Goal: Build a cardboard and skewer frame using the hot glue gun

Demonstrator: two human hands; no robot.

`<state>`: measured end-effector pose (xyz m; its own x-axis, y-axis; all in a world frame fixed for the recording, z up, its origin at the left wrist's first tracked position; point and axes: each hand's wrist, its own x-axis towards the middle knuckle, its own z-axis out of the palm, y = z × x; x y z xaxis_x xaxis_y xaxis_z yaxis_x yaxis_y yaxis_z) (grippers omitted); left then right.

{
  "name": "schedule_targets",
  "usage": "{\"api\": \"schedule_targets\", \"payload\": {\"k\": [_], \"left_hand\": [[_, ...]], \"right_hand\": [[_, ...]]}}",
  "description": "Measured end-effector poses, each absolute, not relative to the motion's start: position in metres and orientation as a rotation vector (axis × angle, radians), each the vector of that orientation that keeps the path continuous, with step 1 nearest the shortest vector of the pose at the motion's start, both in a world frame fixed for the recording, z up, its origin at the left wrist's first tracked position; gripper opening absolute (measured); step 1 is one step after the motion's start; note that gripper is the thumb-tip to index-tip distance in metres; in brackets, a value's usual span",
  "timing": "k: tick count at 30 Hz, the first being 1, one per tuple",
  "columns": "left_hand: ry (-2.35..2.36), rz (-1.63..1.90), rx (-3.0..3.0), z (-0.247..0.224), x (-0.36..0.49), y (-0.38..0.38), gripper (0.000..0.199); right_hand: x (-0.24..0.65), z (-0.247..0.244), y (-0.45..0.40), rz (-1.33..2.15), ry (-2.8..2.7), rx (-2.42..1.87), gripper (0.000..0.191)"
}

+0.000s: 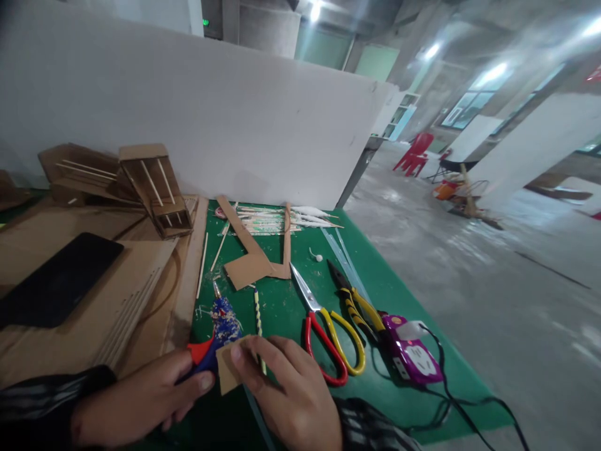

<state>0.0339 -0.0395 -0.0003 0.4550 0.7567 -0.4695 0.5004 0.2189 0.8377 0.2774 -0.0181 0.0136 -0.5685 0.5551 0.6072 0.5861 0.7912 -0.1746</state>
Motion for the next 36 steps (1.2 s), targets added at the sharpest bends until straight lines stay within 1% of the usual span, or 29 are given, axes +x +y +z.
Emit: {"api": "schedule_targets", "payload": {"k": [6,12,15,23,27,29,34,36], "left_hand": [[1.176,0.249,1.442,0.000,0.035,-0.037,0.051],[1.207,0.257,1.417,-0.004,0.035,-0.039,0.056],[1.238,0.245,1.419,-0.004,0.035,-0.039,0.058],[1.221,0.241,1.455,0.000,0.036,-0.038,0.054],[1.211,0.236,1.453,0.004,0.037,-0.037,0.052],[1.199,0.237,1.460,0.007,0.038,-0.037,0.050],[1.187,0.312,1.493,0.012,0.040,-0.036,0.034],[1.199,0.305,1.474,0.011,0.039,-0.036,0.033]], "right_hand": [[0.276,0.021,-0.014,-0.004,-2.412,-0.651,0.028],[0.284,0.017,-0.014,0.021,-2.497,-0.601,0.039],[0.284,0.015,-0.014,0.055,-2.490,-0.598,0.041],[0.278,0.012,-0.018,0.066,-2.442,-0.669,0.042],[0.277,0.009,-0.019,0.043,-2.413,-0.704,0.039],[0.276,0.007,-0.019,0.042,-2.408,-0.710,0.038],[0.275,0.005,-0.019,0.073,-2.414,-0.707,0.036],[0.274,0.005,-0.019,0.072,-2.399,-0.719,0.036]]}}
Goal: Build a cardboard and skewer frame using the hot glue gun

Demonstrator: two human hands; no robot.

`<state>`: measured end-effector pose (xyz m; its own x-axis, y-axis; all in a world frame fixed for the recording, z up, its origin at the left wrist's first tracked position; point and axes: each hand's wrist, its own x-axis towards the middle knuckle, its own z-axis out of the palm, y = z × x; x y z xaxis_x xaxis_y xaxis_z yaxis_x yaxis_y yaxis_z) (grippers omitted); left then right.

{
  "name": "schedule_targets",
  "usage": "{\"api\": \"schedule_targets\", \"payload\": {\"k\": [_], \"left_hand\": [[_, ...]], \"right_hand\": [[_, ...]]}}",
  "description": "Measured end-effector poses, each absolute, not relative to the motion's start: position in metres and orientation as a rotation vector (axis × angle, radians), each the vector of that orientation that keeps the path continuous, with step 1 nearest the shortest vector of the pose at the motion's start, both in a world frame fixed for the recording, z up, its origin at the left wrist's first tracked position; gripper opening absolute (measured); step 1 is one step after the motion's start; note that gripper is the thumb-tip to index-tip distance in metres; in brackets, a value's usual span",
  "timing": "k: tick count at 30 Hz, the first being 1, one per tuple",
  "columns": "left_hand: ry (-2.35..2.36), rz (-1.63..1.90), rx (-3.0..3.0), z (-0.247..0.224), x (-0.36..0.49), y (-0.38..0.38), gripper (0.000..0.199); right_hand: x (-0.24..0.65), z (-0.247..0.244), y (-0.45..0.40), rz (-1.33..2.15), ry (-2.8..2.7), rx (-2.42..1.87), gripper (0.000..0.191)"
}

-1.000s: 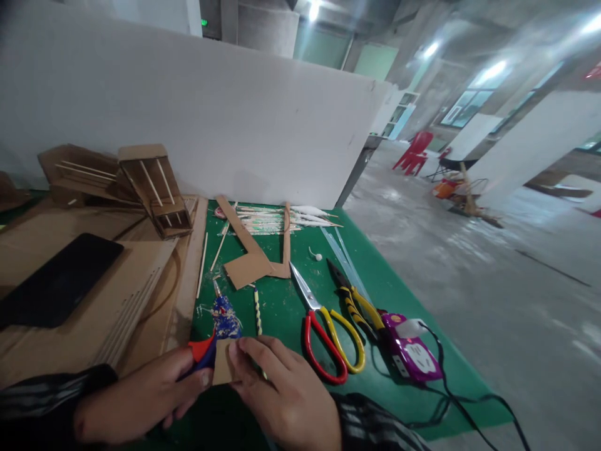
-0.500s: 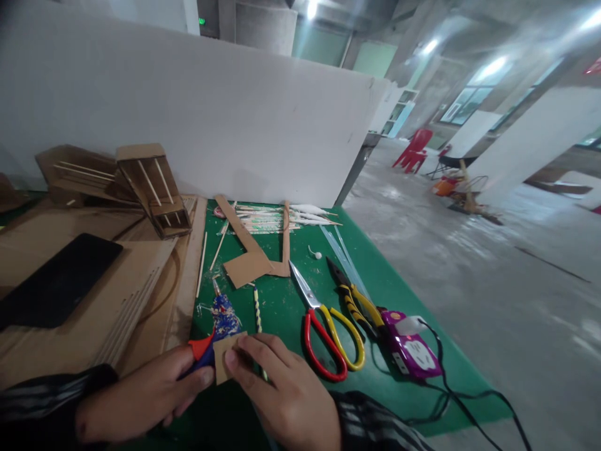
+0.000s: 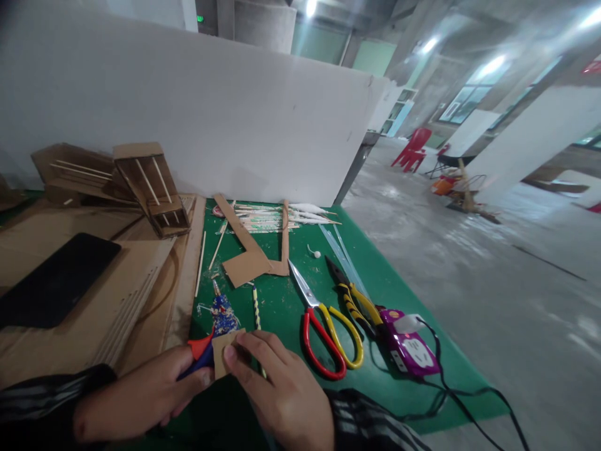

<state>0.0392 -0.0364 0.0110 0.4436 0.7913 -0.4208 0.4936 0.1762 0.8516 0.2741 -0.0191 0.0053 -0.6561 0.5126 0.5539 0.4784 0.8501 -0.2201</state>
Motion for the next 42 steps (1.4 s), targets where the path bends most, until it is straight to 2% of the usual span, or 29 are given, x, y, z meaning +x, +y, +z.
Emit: {"api": "schedule_targets", "payload": {"k": [5,14,21,32,42], "left_hand": [[1.208,0.290,1.409,0.007,0.037,-0.038,0.041],[1.217,0.302,1.476,0.009,0.041,-0.037,0.033],[1.199,0.299,1.403,0.004,0.038,-0.037,0.042],[1.203,0.308,1.555,0.017,0.043,-0.036,0.028],[1.233,0.220,1.491,0.011,0.040,-0.038,0.044]], "right_hand": [[0.271,0.010,-0.019,0.068,-2.368,-0.750,0.031],[0.269,0.011,-0.016,0.062,-2.363,-0.764,0.028],[0.268,0.014,-0.015,0.034,-2.390,-0.767,0.026],[0.265,0.016,-0.009,0.054,-2.388,-0.780,0.026],[0.274,0.021,-0.012,0.012,-2.386,-0.704,0.034]]}}
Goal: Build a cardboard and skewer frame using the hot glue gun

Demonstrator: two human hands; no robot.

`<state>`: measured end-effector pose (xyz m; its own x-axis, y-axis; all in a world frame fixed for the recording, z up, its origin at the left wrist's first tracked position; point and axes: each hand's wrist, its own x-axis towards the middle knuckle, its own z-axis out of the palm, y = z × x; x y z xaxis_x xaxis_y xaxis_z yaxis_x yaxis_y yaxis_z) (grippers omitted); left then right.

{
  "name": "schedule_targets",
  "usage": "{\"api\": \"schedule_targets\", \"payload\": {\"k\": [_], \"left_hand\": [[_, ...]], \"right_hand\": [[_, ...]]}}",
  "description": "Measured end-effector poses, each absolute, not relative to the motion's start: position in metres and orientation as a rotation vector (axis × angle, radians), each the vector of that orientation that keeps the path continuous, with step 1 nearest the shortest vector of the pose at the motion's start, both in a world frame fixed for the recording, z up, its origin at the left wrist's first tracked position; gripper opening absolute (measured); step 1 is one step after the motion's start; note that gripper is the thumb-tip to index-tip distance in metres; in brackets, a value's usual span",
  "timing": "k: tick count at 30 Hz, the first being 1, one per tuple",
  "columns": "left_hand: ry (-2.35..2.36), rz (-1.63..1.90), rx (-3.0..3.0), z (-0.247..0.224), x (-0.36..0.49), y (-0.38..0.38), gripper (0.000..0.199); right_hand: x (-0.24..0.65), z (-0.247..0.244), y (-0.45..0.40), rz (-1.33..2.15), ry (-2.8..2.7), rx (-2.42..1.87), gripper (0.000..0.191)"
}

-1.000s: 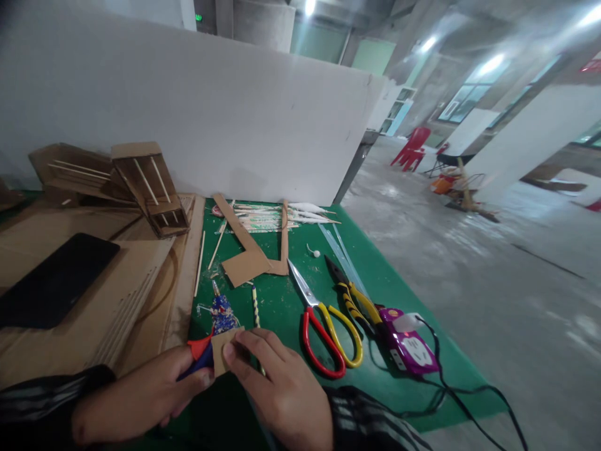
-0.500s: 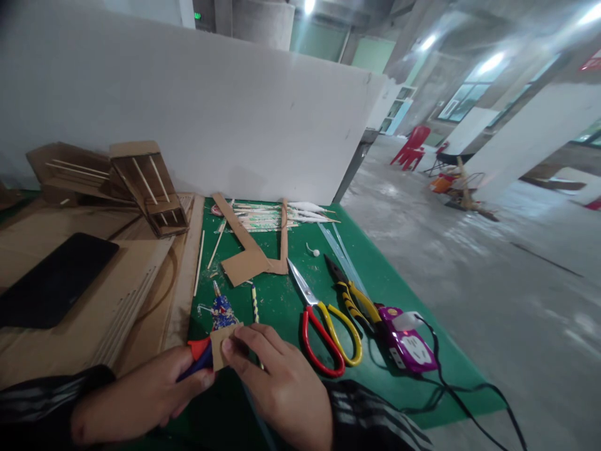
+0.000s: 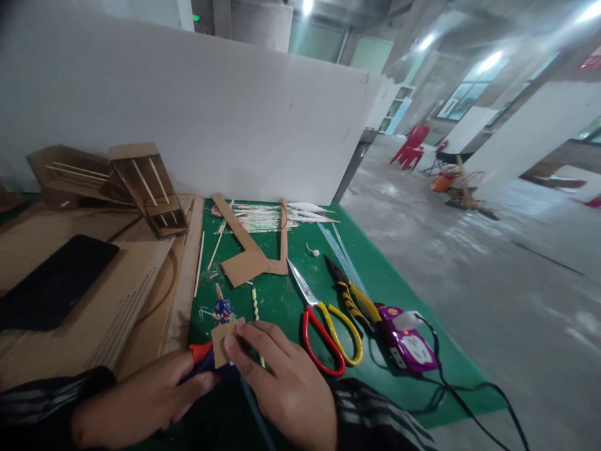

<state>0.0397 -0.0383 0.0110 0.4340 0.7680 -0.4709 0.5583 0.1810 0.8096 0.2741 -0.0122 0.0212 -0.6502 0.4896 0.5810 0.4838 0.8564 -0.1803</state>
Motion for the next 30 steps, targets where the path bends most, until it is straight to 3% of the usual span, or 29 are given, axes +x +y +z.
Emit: {"api": "schedule_targets", "payload": {"k": [8,30], "left_hand": [[1.243,0.196,1.417,0.009,0.040,-0.036,0.057],[1.242,0.329,1.485,0.009,0.041,-0.038,0.047]], "right_hand": [[0.290,0.020,-0.023,-0.014,-2.351,-0.676,0.035],[0.282,0.000,-0.011,-0.027,-2.358,-0.646,0.035]]}}
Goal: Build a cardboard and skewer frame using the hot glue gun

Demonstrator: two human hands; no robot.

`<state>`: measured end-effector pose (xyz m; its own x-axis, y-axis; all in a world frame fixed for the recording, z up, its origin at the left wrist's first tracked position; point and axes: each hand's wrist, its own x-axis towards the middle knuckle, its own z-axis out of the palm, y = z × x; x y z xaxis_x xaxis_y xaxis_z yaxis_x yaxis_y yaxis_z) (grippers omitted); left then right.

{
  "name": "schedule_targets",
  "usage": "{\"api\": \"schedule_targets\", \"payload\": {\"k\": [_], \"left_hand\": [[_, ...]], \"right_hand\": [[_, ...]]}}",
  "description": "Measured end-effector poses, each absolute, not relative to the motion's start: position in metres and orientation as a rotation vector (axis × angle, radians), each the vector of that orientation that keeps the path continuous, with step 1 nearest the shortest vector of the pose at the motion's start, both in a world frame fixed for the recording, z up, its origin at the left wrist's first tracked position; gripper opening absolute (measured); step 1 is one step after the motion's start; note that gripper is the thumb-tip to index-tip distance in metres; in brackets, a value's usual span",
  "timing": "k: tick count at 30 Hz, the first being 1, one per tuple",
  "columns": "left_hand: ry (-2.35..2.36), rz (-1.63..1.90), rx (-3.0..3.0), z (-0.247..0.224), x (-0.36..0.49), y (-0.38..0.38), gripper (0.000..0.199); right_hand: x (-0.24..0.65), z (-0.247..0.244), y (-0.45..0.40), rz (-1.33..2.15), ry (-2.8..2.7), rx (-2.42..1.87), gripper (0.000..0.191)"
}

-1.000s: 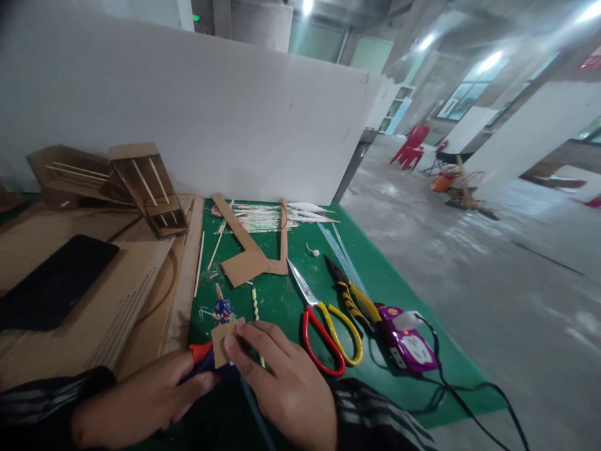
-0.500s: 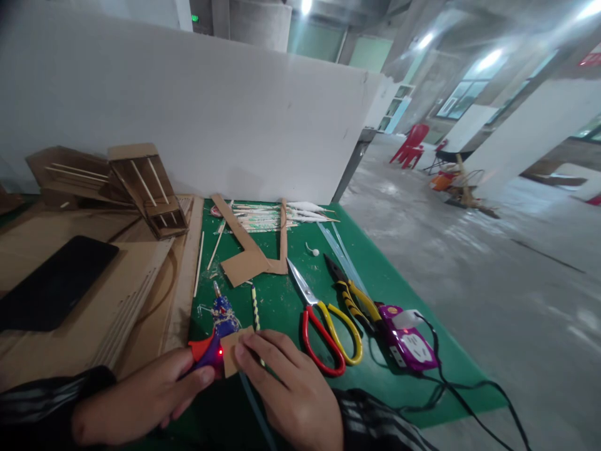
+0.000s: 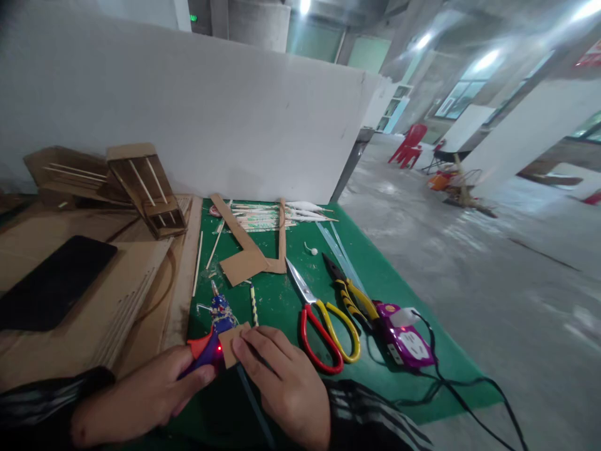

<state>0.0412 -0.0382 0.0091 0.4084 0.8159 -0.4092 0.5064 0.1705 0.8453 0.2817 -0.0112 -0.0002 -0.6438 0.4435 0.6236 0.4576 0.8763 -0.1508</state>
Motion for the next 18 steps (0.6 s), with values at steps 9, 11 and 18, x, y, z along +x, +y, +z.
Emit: {"api": "schedule_targets", "payload": {"k": [9,11,18], "left_hand": [[1.286,0.298,1.496,0.009,0.041,-0.038,0.051],[1.307,0.277,1.494,0.007,0.040,-0.038,0.052],[1.297,0.286,1.523,0.005,0.041,-0.038,0.050]], "right_hand": [[0.281,-0.003,-0.013,-0.008,-2.363,-0.675,0.030],[0.279,-0.002,-0.014,-0.015,-2.359,-0.667,0.030],[0.272,-0.003,-0.015,-0.022,-2.337,-0.714,0.024]]}}
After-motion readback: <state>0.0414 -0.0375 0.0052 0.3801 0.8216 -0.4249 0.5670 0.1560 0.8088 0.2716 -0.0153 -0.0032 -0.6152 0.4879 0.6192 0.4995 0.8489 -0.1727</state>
